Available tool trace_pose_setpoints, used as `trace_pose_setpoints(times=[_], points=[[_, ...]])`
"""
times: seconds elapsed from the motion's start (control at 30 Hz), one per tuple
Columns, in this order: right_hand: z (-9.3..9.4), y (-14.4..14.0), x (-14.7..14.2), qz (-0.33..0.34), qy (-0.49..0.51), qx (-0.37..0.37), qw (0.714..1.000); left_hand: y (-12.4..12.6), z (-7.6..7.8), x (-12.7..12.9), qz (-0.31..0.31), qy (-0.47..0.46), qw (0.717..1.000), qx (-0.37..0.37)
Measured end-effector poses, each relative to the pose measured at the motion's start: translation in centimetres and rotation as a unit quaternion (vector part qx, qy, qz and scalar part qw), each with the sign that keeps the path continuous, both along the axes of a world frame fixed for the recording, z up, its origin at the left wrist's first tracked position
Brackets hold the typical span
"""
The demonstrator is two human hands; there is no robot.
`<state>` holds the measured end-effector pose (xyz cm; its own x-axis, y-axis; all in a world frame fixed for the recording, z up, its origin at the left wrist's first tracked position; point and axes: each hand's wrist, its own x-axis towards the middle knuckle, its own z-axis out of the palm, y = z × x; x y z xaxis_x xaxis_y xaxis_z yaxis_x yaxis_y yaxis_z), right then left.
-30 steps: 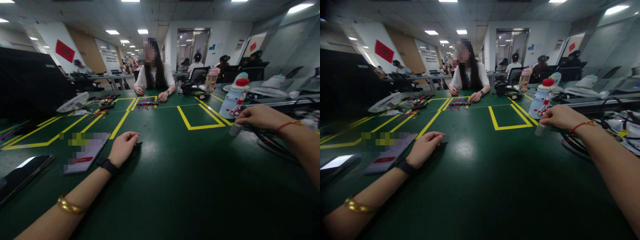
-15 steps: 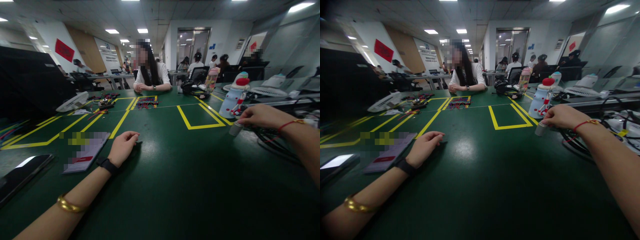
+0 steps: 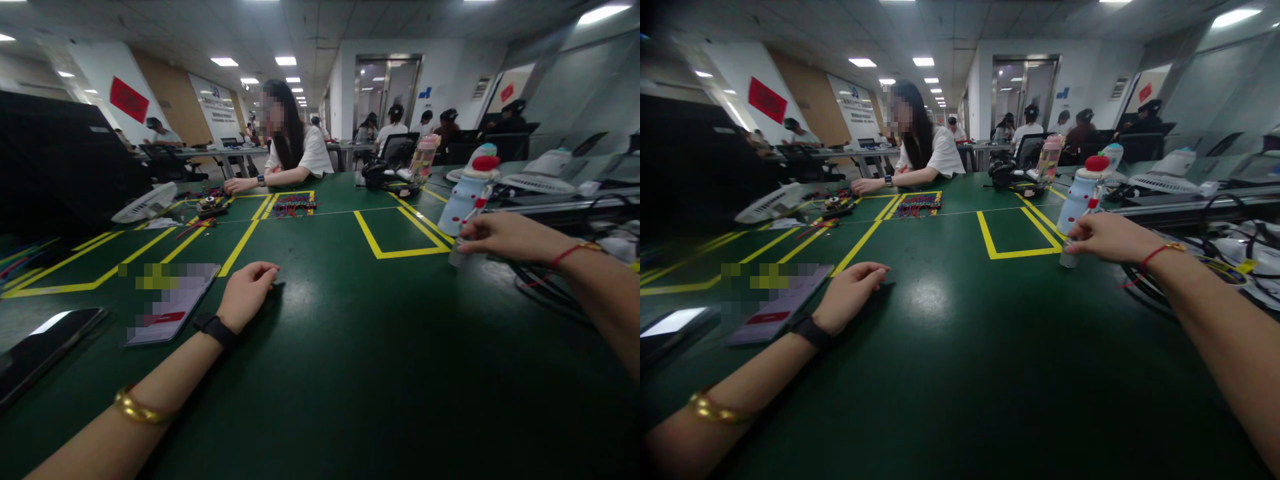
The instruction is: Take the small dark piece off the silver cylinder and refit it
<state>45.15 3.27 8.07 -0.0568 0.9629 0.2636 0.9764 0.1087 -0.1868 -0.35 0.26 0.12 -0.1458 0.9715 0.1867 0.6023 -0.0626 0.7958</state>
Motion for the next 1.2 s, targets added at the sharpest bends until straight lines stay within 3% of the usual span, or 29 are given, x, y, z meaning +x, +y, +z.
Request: trace_pose_setpoints(times=[0.1, 0.13, 0.27, 0.37, 0.53, 0.77, 1.03, 1.2], points=[[-0.2, -1.5, -4.6, 0.094, 0.079, -0.029, 0.992, 0.0, 0.0, 0.1, 0.002, 0.000, 1.000, 0.002], [-0.5, -2.2, -6.6, 0.125, 0.113, -0.005, 0.986, -0.1, 0.0, 0.1, 0.003, 0.001, 1.000, 0.003], [-3.3, -5.3, -14.8, 0.291, 0.213, 0.028, 0.932, -0.1, 0.0, 0.1, -0.001, -0.002, 1.000, 0.000], [-5.3, -6.9, -18.2, 0.375, 0.237, 0.003, 0.896, 0.2, -0.2, -0.2, -0.005, 0.002, 1.000, -0.002], [-6.9, -7.8, -18.8, 0.379, 0.300, -0.040, 0.874, -0.1, 0.1, 0.3, -0.048, 0.021, 0.999, 0.006], [-7.9, -7.5, -19.1, 0.335, 0.409, -0.129, 0.839, -4.0, 3.1, 5.9, -0.261, 0.055, 0.962, 0.057], [-8.0, -7.3, -19.3, 0.336, 0.411, -0.124, 0.838, -4.5, 4.4, 7.3, -0.285, 0.097, 0.949, 0.096], [-7.8, -7.3, -19.2, 0.356, 0.373, -0.093, 0.852, -4.5, 4.8, 7.4, -0.257, 0.086, 0.956, 0.108]])
